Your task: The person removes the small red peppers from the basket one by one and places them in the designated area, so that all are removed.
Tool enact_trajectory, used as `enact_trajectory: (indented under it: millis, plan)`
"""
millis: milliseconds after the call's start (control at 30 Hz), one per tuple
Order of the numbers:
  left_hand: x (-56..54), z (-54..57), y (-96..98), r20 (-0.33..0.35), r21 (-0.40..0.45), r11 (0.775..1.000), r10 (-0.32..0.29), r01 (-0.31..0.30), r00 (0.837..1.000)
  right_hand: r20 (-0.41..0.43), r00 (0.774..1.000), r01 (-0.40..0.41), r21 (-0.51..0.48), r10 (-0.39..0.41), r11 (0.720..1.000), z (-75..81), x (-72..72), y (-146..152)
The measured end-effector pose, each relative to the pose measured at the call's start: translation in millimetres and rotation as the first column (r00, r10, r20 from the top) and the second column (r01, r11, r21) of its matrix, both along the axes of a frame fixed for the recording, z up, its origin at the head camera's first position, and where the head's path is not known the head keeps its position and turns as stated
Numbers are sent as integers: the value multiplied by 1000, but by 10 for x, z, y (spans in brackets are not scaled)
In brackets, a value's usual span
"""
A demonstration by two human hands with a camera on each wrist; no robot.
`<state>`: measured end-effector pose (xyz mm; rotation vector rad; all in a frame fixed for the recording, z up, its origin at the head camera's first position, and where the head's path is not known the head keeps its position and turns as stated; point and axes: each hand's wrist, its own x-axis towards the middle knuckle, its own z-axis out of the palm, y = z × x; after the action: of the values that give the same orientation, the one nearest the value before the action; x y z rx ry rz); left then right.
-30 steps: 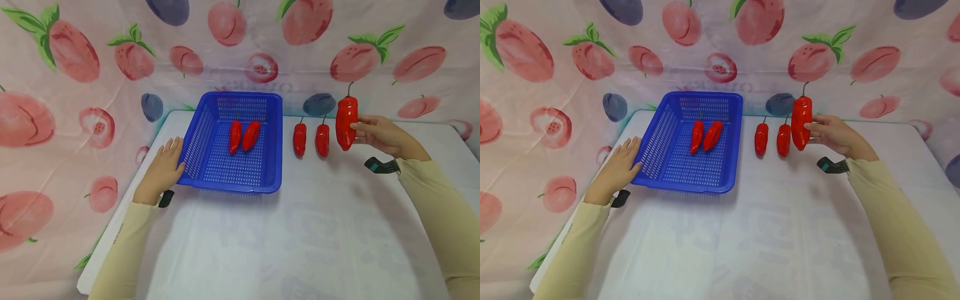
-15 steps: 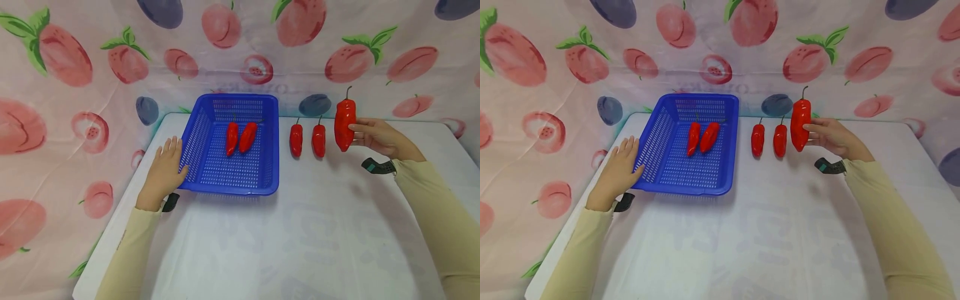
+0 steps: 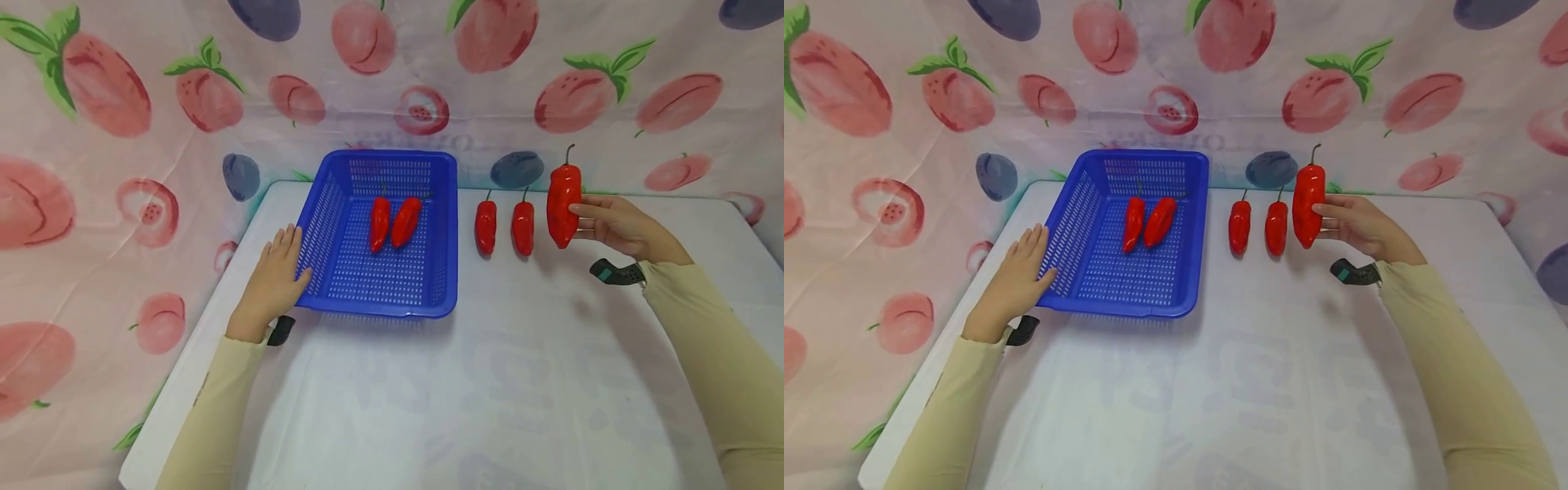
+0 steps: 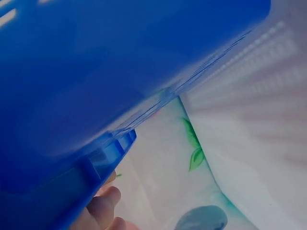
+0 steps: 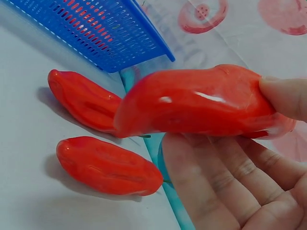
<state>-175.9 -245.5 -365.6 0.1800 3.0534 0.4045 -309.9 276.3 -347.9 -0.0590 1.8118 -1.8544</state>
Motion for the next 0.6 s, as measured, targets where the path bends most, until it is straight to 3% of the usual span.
enact_trajectory:
  millis: [300,600]
  plan:
    - [13,15,82,32,-44,999,-2,3,999,27,1000,9,42,-11,999,-63,13,3]
    - [47,16,64,-6,-14,1000,-24,24,1000,22,1000,2,52,-3,999,-83,7,-17]
